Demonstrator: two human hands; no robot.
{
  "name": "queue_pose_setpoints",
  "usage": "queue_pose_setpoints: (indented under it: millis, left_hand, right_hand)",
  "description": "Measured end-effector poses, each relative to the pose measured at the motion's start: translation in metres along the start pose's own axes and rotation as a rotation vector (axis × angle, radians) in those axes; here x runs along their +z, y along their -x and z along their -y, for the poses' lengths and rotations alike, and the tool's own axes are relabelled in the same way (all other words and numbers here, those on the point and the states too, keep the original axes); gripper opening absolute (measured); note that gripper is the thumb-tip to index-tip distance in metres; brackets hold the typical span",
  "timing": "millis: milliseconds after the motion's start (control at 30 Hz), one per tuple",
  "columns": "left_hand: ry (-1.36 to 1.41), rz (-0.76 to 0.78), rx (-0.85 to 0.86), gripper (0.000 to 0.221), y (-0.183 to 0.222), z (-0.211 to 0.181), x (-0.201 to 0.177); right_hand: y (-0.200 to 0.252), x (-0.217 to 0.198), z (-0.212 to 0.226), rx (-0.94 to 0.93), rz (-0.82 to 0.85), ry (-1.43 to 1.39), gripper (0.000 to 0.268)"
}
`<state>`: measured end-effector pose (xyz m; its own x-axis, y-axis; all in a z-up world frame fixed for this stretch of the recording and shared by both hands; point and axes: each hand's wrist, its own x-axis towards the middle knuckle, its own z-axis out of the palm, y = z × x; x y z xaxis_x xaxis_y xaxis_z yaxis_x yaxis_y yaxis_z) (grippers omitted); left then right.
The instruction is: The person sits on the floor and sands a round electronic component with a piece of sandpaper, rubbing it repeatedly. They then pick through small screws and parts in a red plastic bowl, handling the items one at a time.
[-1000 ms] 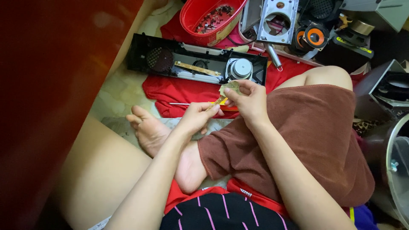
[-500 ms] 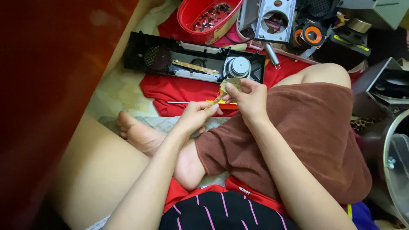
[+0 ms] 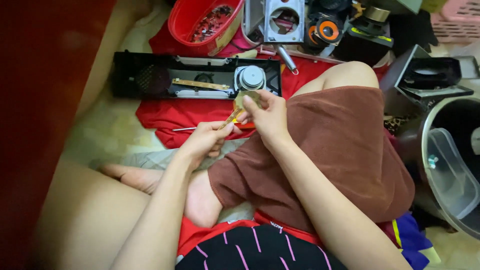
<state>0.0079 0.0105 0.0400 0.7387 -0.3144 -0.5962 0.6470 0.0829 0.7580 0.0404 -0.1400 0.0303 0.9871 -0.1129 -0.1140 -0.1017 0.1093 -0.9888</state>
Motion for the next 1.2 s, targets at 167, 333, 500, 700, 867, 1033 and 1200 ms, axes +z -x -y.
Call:
queue_pose_setpoints:
  millis: [167,333,500,700,867,1033,1200]
  left_hand:
    - [0.139,0.045,0.031,0.025,0.008,-0.007,-0.001]
    - [0.256,0.055,0.084,0.058,-0.016,0.003,-0.001]
    - [0.386,-0.064,0.311,0.033,-0.022,-0.001,0.005]
    - [0.251,-0.255,0.344,0.028,-0.047,0.018,-0.005]
    - [0.332,-0.255,0.283,0.03,-0.043,0.018,-0.004]
    - [0.481,-0.263,0.256,0.033,-0.046,0.021,-0.005]
    - [0.567,-0.281,0.387,0.031,-0.038,0.005,-0.013]
  right_hand:
    - [-0.001,0.007,0.005,0.013,0.004,-0.076,0.022]
    - [0.005,0.007,0.003,-0.02,0.04,-0.069,0.027]
    - [0.016,0.009,0.009,-0.135,-0.072,0.024,0.021]
    - [0.016,0.013,0.007,-0.181,-0.04,0.12,0.014]
    - [0.019,0.015,0.01,-0.153,-0.02,0.221,0.013]
    - [0.018,0.016,0.005,-0.11,0.067,0.301,0.013]
    - [0.027,0.02,0.002,-0.198,0.318,0.735,0.011]
